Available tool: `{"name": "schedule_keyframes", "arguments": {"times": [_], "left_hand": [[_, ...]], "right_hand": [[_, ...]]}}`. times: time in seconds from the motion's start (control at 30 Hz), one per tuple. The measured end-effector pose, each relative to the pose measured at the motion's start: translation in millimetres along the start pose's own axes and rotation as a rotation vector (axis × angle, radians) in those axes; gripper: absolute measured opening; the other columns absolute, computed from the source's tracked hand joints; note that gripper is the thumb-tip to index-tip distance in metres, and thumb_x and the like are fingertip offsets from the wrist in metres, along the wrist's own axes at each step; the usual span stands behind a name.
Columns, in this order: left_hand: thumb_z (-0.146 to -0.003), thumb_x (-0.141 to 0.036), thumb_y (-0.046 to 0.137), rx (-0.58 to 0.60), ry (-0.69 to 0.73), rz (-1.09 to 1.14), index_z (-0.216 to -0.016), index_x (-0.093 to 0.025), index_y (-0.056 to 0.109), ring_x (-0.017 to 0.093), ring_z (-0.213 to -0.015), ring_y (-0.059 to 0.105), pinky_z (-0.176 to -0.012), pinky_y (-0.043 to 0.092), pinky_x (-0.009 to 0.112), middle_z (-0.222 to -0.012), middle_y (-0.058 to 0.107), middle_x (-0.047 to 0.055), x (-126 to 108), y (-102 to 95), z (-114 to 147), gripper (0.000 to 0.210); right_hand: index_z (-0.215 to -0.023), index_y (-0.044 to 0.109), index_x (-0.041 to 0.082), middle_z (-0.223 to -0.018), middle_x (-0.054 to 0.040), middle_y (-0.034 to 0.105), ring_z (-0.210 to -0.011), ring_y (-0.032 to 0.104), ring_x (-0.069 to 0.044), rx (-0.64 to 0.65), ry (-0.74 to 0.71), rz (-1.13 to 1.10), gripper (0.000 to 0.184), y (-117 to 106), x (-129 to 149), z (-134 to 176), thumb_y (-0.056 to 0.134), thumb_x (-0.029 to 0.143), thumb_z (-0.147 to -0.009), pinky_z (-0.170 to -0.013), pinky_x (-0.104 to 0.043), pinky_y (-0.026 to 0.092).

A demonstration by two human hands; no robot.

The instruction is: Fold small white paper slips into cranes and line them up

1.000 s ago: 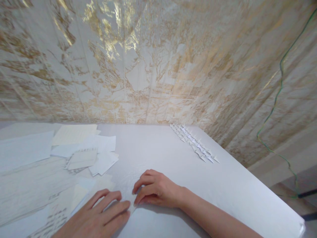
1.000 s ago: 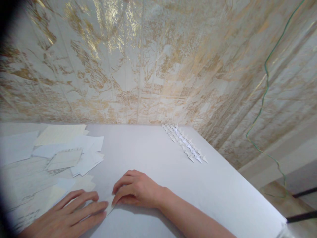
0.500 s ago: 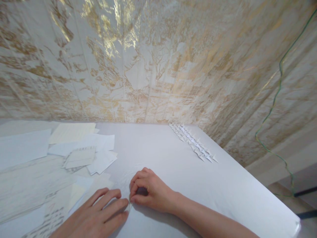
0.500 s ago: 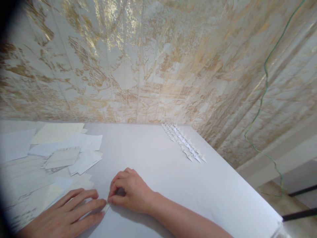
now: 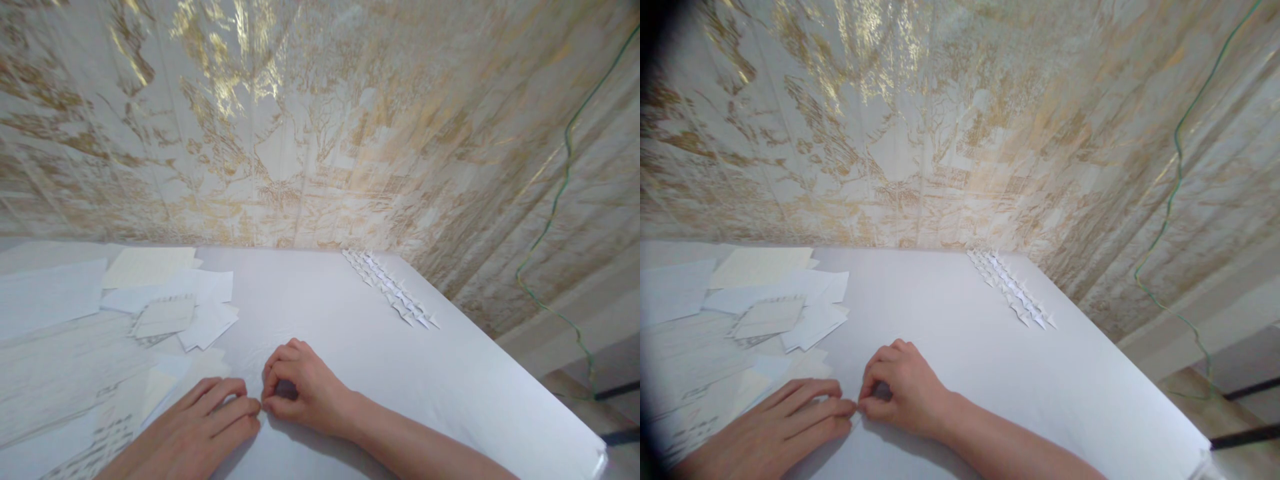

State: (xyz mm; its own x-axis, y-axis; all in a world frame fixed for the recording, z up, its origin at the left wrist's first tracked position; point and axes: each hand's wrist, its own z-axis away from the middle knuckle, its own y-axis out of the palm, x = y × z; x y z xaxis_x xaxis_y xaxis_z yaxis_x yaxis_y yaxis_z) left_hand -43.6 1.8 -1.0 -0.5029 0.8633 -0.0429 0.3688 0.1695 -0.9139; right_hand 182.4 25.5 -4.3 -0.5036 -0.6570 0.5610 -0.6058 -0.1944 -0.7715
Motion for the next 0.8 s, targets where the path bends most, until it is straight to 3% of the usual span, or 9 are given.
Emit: {"name": "schedule_keyframes", "arguments": {"times": [0.1, 0.3, 0.53, 0.67, 0.8], "left_hand": [[-0.077, 0.006, 0.056, 0.021, 0.064, 0.004, -0.114, -0.033, 0.066, 0.017, -0.106, 0.065, -0.098, 0.041, 0.028, -0.108, 0.078, -0.008, 6, 6.9, 3, 0.054], [-0.089, -0.007, 0.058, 0.054, 0.07, 0.025, -0.111, -0.033, 0.068, 0.019, -0.108, 0.063, -0.1, 0.042, 0.031, -0.11, 0.076, -0.004, 5, 5.6, 2, 0.035], [-0.071, 0.002, 0.053, 0.09, 0.07, -0.027, -0.119, -0.032, 0.065, 0.021, -0.121, 0.058, -0.106, 0.04, 0.032, -0.129, 0.071, -0.001, 3, 1.0, 4, 0.06], [-0.062, 0.001, 0.055, 0.051, 0.057, -0.067, -0.122, -0.036, 0.064, 0.021, -0.128, 0.055, -0.107, 0.04, 0.033, -0.141, 0.064, -0.003, 5, 6.8, 10, 0.071], [-0.062, -0.001, 0.056, 0.06, 0.094, -0.094, -0.123, -0.032, 0.063, 0.021, -0.125, 0.057, -0.108, 0.04, 0.033, -0.138, 0.067, -0.001, 6, 8.9, 10, 0.069]], "right_hand": [[-0.076, 0.062, 0.02, -0.088, 0.0019, 0.07, -0.09, 0.064, -0.014, 0.013, 0.011, 0.008, 0.018, -1, 0, 0, 0.079, 0.015, -0.08, -0.092, -0.03, 0.039], [-0.091, 0.063, 0.021, -0.094, 0.0004, 0.07, -0.092, 0.062, -0.018, 0.012, 0.095, -0.061, 0.026, -5, 6, 2, 0.082, 0.015, -0.075, -0.092, -0.032, 0.04], [-0.095, 0.063, 0.019, -0.094, -0.0012, 0.07, -0.094, 0.059, -0.019, -0.074, 0.199, -0.171, 0.031, -7, 11, 1, 0.066, -0.004, -0.075, -0.089, -0.031, 0.043], [-0.096, 0.062, 0.019, -0.093, -0.0008, 0.069, -0.093, 0.059, -0.018, -0.104, 0.196, -0.183, 0.032, -5, 9, 2, 0.063, -0.004, -0.075, -0.088, -0.031, 0.044], [-0.1, 0.061, 0.019, -0.094, -0.0017, 0.068, -0.093, 0.059, -0.019, -0.121, 0.171, -0.149, 0.033, -1, 9, 5, 0.065, -0.002, -0.073, -0.089, -0.032, 0.045]]}}
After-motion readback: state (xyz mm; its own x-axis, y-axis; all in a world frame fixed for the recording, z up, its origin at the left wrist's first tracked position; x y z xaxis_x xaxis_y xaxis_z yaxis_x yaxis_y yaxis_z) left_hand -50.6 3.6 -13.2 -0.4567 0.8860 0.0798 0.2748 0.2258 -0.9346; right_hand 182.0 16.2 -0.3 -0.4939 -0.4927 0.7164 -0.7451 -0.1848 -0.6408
